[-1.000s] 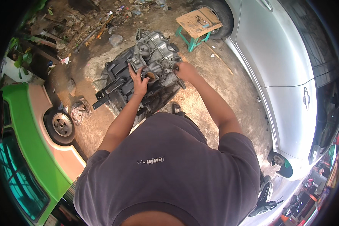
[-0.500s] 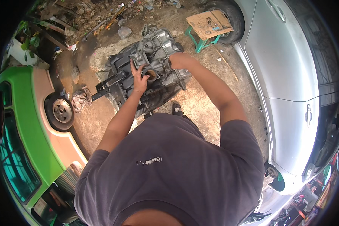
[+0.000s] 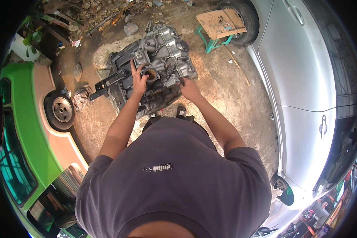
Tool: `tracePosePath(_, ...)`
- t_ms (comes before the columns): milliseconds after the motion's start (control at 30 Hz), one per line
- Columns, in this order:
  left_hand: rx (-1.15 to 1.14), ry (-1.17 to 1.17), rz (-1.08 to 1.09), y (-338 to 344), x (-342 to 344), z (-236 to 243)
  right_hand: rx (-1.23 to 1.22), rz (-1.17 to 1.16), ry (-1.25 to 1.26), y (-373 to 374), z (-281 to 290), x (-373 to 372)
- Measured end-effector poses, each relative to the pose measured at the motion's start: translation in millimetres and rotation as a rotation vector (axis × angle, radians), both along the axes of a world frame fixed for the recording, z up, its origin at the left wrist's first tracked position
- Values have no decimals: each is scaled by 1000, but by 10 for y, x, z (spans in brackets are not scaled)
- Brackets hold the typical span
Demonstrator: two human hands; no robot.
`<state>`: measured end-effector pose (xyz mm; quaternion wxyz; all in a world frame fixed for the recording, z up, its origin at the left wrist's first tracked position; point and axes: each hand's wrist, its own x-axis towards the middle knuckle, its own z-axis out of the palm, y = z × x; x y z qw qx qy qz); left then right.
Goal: The person uses a wrench to loosen and remove bolts from a car engine block resting on the ground. They repeatedly reach for bolts, turn them, and place them on a nearby cardboard sheet, then continue working on different sections of the engine.
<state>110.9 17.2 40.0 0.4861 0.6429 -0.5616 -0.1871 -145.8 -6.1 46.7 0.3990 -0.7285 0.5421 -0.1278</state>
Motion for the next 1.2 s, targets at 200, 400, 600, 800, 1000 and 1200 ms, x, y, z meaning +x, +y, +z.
tracePosePath(200, 25, 14, 11, 10, -4, -22, -85, 14, 167, -422, 409, -199)
tracePosePath(400, 77, 54, 38, 12, -13, -70, -220, 205, 327, -711, 746, 87)
tracePosePath(600, 74, 71, 34, 30, -11, -94, -174, 450, 483, -1005, 844, 233)
tracePosePath(800, 74, 70, 35, 17, -8, -105, -158, 519, 468, -1117, 843, 348)
tracePosePath(1000, 55, 105, 33, 6, -10, -138, -106, 462, 513, -1041, 835, 379)
tracePosePath(1200, 28, 103, 45, 2, -35, -103, -64, 147, 393, -517, 545, 245)
